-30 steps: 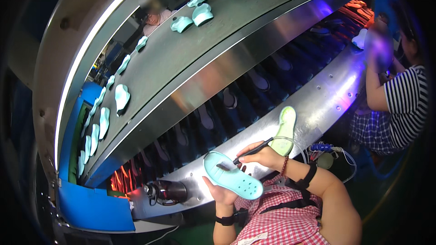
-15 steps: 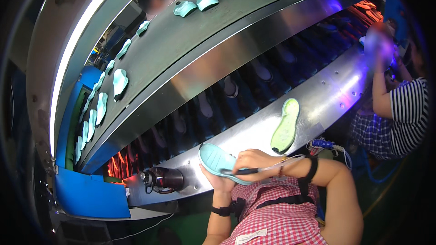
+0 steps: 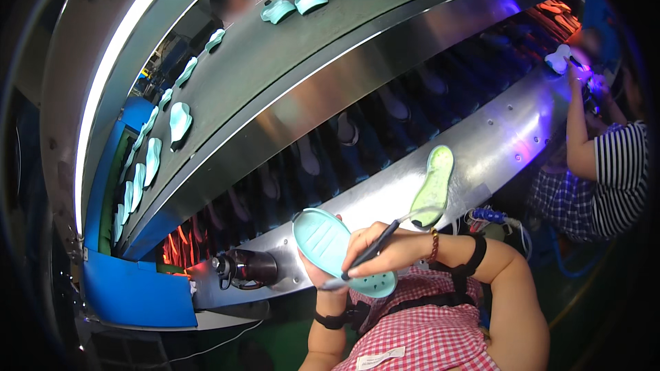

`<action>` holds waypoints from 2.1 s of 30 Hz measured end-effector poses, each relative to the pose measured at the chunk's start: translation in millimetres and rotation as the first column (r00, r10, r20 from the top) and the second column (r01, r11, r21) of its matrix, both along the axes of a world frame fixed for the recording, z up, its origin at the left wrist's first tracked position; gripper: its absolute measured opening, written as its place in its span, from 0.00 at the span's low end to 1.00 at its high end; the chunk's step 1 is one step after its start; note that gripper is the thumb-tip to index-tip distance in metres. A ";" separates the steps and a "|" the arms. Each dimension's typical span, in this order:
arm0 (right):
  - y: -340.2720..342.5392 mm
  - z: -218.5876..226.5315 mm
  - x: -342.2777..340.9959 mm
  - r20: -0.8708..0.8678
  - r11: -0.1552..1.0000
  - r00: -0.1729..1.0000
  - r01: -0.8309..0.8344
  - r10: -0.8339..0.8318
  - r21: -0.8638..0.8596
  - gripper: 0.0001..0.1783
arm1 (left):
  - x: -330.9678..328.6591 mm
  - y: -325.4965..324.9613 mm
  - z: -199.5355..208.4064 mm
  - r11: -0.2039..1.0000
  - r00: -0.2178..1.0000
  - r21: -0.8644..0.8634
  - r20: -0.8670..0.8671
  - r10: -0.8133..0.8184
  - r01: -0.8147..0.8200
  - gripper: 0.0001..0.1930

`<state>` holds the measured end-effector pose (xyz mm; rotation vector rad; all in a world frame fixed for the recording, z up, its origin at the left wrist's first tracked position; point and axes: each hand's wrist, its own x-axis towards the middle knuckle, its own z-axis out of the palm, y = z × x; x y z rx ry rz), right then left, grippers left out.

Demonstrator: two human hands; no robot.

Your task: The recorder is using a brush to apply glue or a treatment liquid to light blue shoe soles before placing them on a conveyor belt.

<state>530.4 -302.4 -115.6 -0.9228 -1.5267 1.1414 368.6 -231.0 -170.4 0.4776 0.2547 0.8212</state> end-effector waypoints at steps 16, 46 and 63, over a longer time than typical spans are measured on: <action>-12.6 -12.9 -0.3 0.065 0.977 0.995 0.055 -0.070 0.205 0.11 | -7.7 24.3 -1.6 0.963 0.963 -0.027 -0.015 0.267 -0.268 0.41; -17.4 -34.9 -11.7 -0.514 0.928 0.812 0.086 -0.276 -0.362 0.11 | 6.1 -18.5 21.4 0.982 0.975 0.005 0.119 0.187 -0.189 0.36; -11.5 8.2 22.8 0.107 0.995 0.993 -0.050 0.041 0.085 0.11 | -23.0 19.1 24.8 0.851 0.780 -0.115 -0.354 -0.516 0.512 0.24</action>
